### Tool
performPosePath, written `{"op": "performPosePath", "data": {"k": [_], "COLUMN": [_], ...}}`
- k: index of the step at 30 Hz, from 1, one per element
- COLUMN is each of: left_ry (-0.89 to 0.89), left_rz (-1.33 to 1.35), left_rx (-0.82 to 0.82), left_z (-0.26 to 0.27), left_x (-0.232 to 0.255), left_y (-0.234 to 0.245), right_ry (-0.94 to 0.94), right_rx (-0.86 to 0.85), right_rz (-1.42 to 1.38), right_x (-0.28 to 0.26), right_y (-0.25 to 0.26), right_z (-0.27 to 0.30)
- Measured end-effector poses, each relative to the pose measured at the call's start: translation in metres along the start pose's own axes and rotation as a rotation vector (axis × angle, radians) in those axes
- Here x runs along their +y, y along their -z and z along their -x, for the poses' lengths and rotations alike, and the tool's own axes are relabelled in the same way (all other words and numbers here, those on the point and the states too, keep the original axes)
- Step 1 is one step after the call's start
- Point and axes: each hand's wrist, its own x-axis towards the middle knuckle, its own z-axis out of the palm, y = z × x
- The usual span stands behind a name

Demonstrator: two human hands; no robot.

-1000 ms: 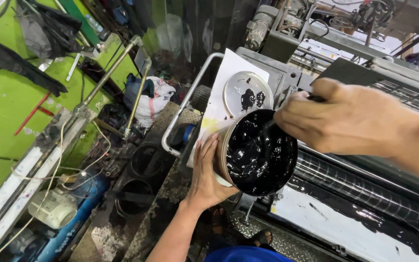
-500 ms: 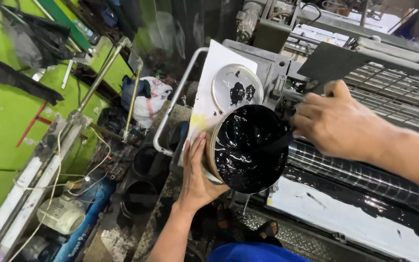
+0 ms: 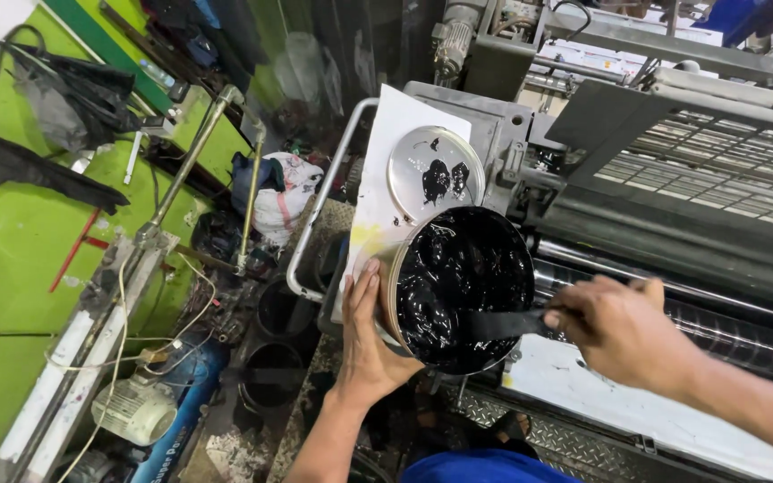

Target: Adding and spreading black ink onto the rollers of an offset printing machine using a spatula.

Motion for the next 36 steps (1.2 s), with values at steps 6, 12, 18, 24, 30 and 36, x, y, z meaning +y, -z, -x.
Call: {"op": "performPosePath", "data": {"k": [6,12,18,24,30,36], "left_ry": [0.011,0.015,0.013,0.031,0.068,0.368], "left_rz": [-0.002,0.017,-0.014,-0.01,0.001,-0.031], "left_rx": [0.003,0.009,-0.009,-0.029,-0.038,-0.122], "left_z": [-0.002,-0.001,0.0,-0.001,-0.003,-0.018], "left_x": [0.006,0.004,-0.001,0.002,-0.002,-0.007], "left_y": [0.002,0.001,0.001,0.003,0.004,0.018], "right_ry": [-0.323,-0.253,-0.454,0.279,0.238,0.312], "right_rx": [-0.31,-0.367,-0.612,0.436,0.718,1.096], "right_rz": [-0.17,-0.98,-1.745,-0.77,0.23,0.119], "right_x": [-0.019,-0.01,-0.015,-0.015,0.016,0.007], "right_y": [-0.03,-0.084,-0.098,-0.097,-0.072,-0.044], "right_z": [0.022,0.037,0.041,0.037,0.024,0.029]}}
